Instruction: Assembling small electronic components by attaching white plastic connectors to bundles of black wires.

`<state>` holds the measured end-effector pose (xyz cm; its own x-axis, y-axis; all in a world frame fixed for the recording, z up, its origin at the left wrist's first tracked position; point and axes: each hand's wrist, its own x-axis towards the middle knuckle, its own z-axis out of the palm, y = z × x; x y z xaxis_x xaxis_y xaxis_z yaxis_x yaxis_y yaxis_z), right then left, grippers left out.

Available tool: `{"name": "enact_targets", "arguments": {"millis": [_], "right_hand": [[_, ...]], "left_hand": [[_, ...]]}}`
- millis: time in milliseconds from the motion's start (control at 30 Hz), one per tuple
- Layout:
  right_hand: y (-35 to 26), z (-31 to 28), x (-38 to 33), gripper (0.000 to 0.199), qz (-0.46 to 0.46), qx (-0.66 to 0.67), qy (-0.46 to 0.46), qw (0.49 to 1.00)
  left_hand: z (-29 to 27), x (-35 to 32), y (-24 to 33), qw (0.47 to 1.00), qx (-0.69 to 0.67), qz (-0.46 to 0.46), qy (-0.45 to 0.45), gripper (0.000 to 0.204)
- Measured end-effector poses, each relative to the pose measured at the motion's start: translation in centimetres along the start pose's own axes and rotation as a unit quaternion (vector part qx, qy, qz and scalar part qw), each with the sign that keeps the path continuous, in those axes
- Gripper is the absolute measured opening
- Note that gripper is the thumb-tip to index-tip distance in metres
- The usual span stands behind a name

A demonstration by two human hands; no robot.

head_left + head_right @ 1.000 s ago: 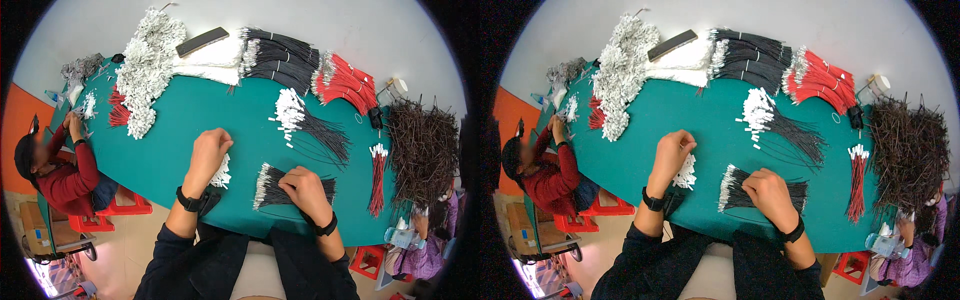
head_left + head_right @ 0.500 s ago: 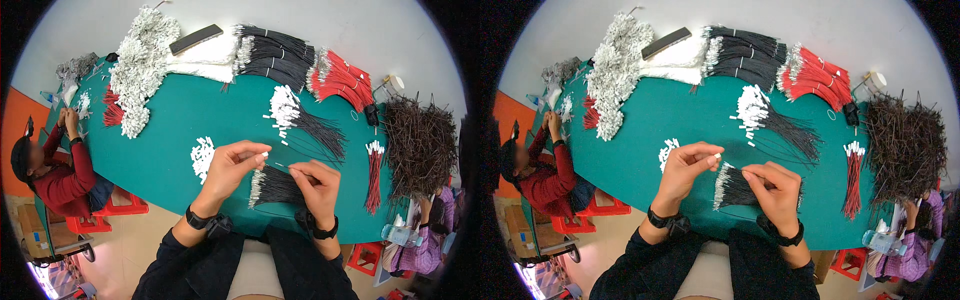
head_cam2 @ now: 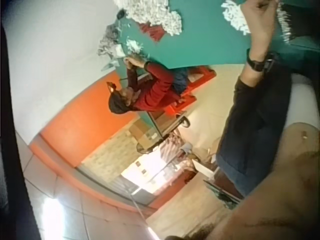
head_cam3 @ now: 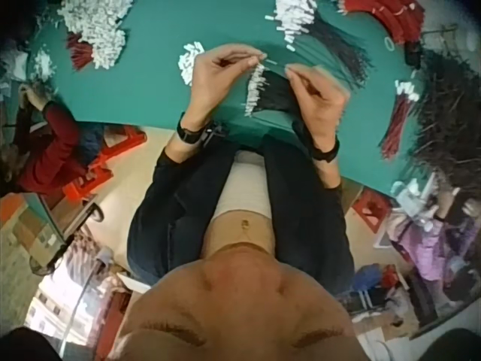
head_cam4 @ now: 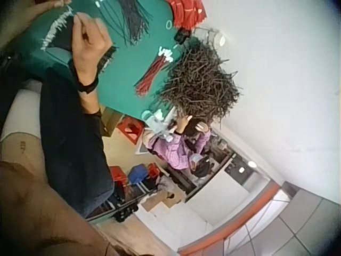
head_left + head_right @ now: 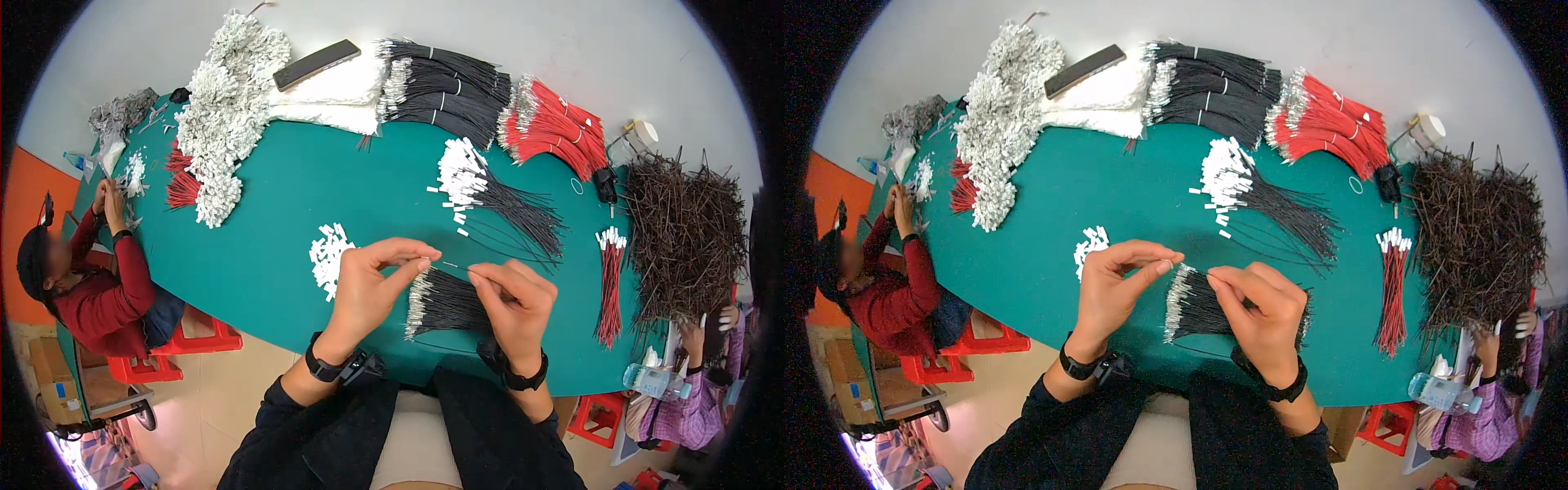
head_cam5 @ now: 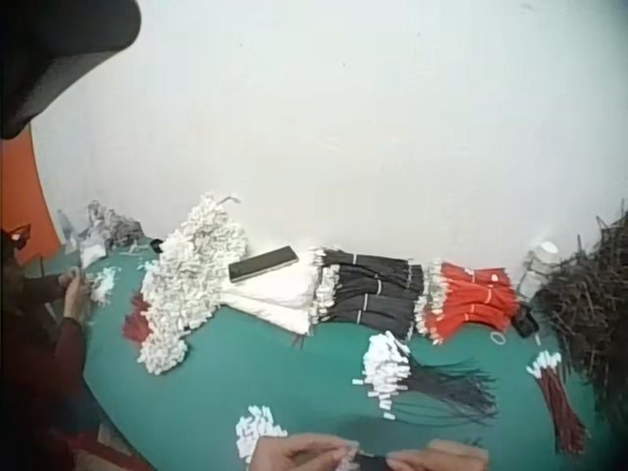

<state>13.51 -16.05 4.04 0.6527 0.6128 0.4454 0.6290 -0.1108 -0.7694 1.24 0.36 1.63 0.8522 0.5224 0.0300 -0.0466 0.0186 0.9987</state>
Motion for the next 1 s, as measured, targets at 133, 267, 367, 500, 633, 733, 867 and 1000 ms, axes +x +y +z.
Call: {"name": "enact_targets", "arguments": {"millis": [133,267,367,500,633,733,867,1000], "right_hand": [[-0.4,0.0,0.0,0.012,-0.014,-0.003,0.002,1.000],[-0.8,0.0,0.0,0.011,0.001,0.007,0.003,1.000],[-0.7,0.1,0.0,0.010,0.008,0.023,-0.001,1.000],[-0.6,0.2,0.0,0.008,0.026,0.046,-0.002,0.999],[-0.5,0.4,0.0,0.006,0.032,0.049,0.000,0.998],[-0.5,0.5,0.0,0.005,0.040,0.048,-0.006,0.998],[-0.5,0.7,0.0,0.005,0.042,0.051,-0.008,0.998],[-0.6,0.6,0.1,0.005,0.046,0.050,-0.013,0.998]], "left_hand": [[-0.1,0.2,-0.4,0.991,-0.131,-0.028,0.024,0.013],[-0.4,0.2,-1.1,0.959,-0.279,-0.045,0.029,0.008],[-0.2,0.0,-1.3,0.963,-0.262,-0.044,0.042,0.008],[0.3,-0.2,-1.1,0.972,-0.227,-0.035,0.055,0.007],[0.3,-0.3,-1.3,0.973,-0.220,-0.033,0.060,0.006],[0.3,-0.4,-1.3,0.974,-0.215,-0.033,0.058,0.006],[0.4,-0.5,-1.0,0.974,-0.216,-0.041,0.052,0.008],[0.5,-0.7,-0.9,0.974,-0.219,-0.031,0.046,0.011]]}}
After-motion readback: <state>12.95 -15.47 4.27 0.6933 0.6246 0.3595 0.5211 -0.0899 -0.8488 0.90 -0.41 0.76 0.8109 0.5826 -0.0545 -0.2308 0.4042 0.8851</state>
